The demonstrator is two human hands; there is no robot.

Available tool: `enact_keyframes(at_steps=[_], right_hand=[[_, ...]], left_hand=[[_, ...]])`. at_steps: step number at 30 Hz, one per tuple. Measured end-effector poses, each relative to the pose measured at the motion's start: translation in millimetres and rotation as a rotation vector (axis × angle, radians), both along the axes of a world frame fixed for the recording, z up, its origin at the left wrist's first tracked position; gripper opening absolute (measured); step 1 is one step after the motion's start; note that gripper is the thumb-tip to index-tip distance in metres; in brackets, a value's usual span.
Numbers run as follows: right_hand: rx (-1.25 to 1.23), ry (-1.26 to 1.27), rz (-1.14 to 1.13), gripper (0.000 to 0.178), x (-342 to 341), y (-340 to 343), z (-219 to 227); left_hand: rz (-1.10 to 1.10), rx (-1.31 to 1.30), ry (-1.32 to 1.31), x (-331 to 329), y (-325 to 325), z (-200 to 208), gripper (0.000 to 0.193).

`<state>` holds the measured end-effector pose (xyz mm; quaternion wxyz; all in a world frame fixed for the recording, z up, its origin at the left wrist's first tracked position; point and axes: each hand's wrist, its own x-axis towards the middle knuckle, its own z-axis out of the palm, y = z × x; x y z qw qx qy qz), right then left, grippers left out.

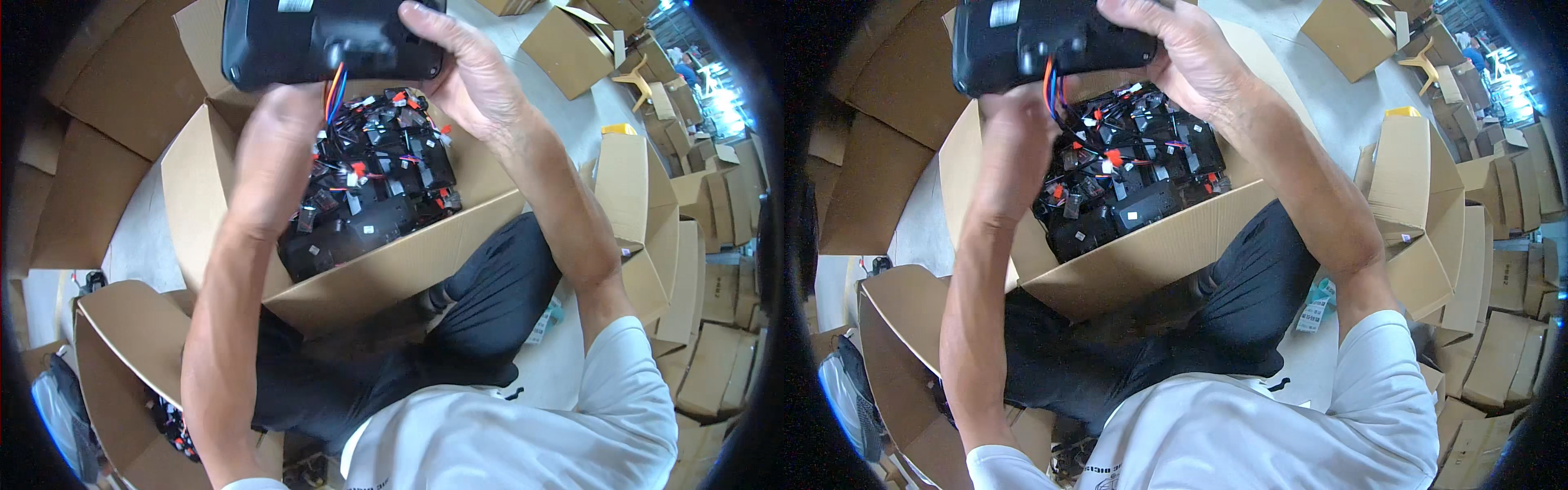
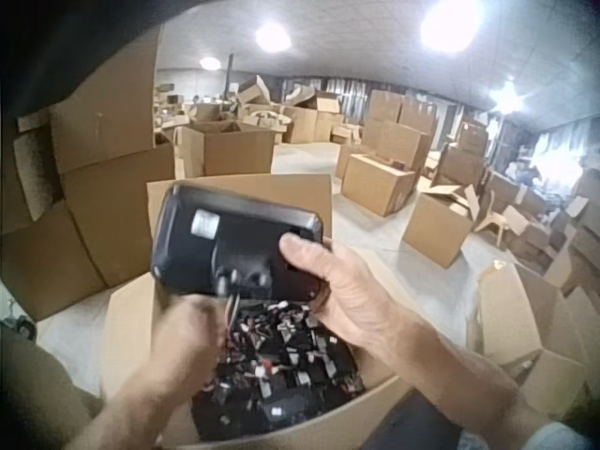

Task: The person takes wired electronic monitor devices from a cardboard box by hand, turns them over while handling their cables, and transfers them into another cardboard box.

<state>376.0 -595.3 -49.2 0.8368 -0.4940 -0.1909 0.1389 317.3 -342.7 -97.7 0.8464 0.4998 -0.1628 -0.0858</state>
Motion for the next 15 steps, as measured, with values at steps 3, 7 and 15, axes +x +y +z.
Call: enact_keyframes(at_steps=[3, 7, 15], right_hand=[[0.02, 0.04, -0.015, 0.06, 11, -2, 8], [-0.415, -0.216, -0.175, 0.069, 65, -44, -26], [-1.268, 0.383, 0.196, 0.069, 75, -134, -275]], left_hand=[[-0.088, 0.678, -0.028, -2, -14, -18, 0.05], [-0.007, 1.361, -0.274, 3, 18, -36, 0.047], [-0.343, 1.65, -0.557, -14, 53, -60, 0.047]])
